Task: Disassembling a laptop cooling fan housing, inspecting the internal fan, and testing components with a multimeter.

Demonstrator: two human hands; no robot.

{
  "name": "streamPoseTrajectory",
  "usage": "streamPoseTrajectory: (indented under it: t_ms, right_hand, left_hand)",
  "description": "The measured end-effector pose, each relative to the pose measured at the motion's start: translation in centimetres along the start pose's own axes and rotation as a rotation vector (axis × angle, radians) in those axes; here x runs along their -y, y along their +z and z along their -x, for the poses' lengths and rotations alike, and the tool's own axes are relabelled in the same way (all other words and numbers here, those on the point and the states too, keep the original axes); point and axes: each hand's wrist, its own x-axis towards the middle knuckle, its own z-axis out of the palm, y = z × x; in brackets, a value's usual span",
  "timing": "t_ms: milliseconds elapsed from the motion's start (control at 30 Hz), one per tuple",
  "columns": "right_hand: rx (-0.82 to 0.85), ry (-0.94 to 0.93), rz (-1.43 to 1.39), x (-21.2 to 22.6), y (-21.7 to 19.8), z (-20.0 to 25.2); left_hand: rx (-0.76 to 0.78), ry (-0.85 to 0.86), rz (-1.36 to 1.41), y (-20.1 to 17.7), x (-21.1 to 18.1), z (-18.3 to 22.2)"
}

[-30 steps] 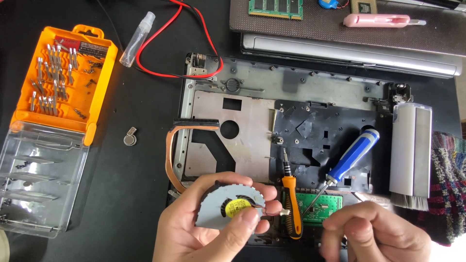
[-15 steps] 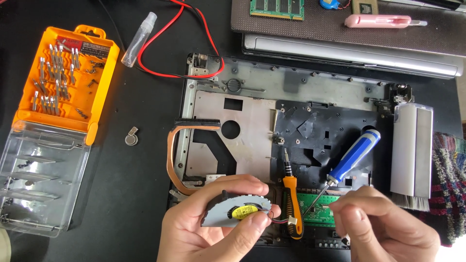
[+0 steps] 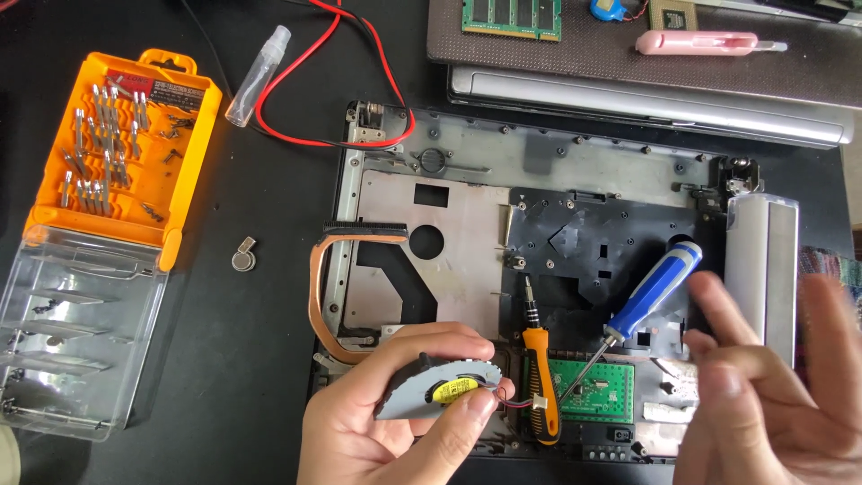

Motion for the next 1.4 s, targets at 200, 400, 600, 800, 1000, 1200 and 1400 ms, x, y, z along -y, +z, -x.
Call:
streamPoseTrajectory:
  t_ms: [200,400,600,800,1000,1200,1400]
  right_hand:
    - [0.114,0.002,0.161,5.5,3.7,-0.3]
    - [0.173,0.125,0.359,6.0,2.8,0.8]
    - [0.511,0.179,-0.001,2.0,0.3,1.2]
    - [0.461,0.29,-0.011,2.6,1.1,1.4]
    - [0.434,0.312,0.061,2.6,-0.2,1.0]
    - [0.41,0.285,0.031,3.0,-0.3,0.9]
    - [0.391,0.288,0.02,3.0,-0.4,0.9]
  left_hand:
    - [-0.05,0.05,-0.109,0.5,-0.2,0.3]
    - [-0.058,0.339,-0.276,1.4,-0.3,0.5]
    - [0.142,0.346,-0.779,0.2,-2.4,1.2]
    - [0.052,0.455,-0.651,2.2,-2.2,1.7]
    - [0.087,0.268,-0.66,0.5,-0.7,0.4]
    - [0.089,-0.066,-0.296,0.3,-0.5,0.4]
    - [0.033,-0.502,-0.273,0.5,-1.7,-0.2]
